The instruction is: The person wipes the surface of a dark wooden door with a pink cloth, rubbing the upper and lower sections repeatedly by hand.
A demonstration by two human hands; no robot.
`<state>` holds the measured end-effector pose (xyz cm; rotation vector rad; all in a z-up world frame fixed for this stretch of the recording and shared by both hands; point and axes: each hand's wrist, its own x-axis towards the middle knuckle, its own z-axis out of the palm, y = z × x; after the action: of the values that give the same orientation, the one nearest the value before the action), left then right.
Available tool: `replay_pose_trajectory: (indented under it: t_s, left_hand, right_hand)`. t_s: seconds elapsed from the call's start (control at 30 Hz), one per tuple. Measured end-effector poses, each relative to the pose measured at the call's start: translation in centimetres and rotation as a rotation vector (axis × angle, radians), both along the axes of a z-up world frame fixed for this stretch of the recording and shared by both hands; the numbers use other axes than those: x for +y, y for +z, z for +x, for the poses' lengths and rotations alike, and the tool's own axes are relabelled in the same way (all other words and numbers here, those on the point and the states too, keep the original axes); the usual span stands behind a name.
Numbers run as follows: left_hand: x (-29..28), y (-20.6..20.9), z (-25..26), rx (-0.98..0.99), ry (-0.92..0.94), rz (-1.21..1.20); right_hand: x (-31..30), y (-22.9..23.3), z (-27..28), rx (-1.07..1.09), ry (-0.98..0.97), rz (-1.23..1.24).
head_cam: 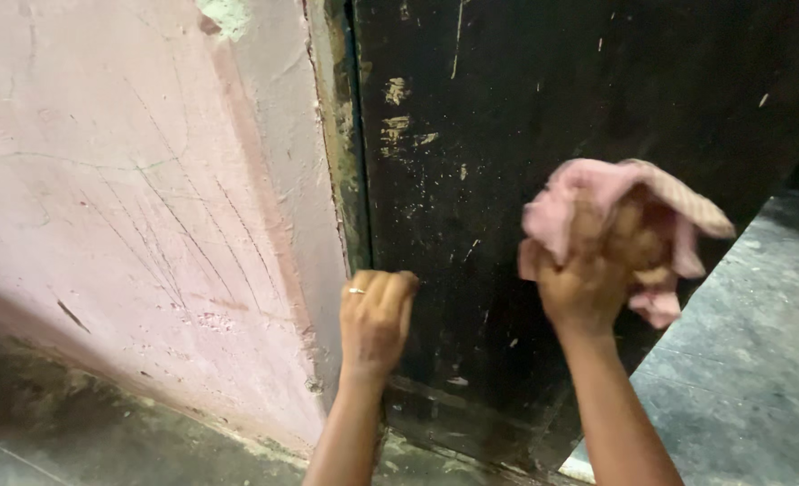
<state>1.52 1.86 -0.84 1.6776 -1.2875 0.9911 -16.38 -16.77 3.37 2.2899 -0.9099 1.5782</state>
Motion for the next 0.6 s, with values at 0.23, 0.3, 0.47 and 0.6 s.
replay_pose_trajectory:
  t_s: [0.23, 0.3, 0.47, 0.6]
  left_hand:
    - [0.3, 0.7, -2.1, 0.036, -0.067, 0.013]
    - [-0.2, 0.5, -2.5, 0.069, -0.078, 0.064]
    - [-1.3, -0.3, -3.3, 0.106, -0.086, 0.185]
    - [-1.9, -0.7, -3.7, 0.144, -0.049, 0.223]
  right_hand:
    - [-0.7, -6.7, 1.7, -0.259, -0.092, 0.107]
    - [-0.1, -8.0, 2.8, -0.22, -0.048, 0.064]
    - [1.8, -5.3, 3.2, -0.017, 0.14, 0.046]
    - [0.3, 0.3, 0.6, 0.084, 0.13, -0.085]
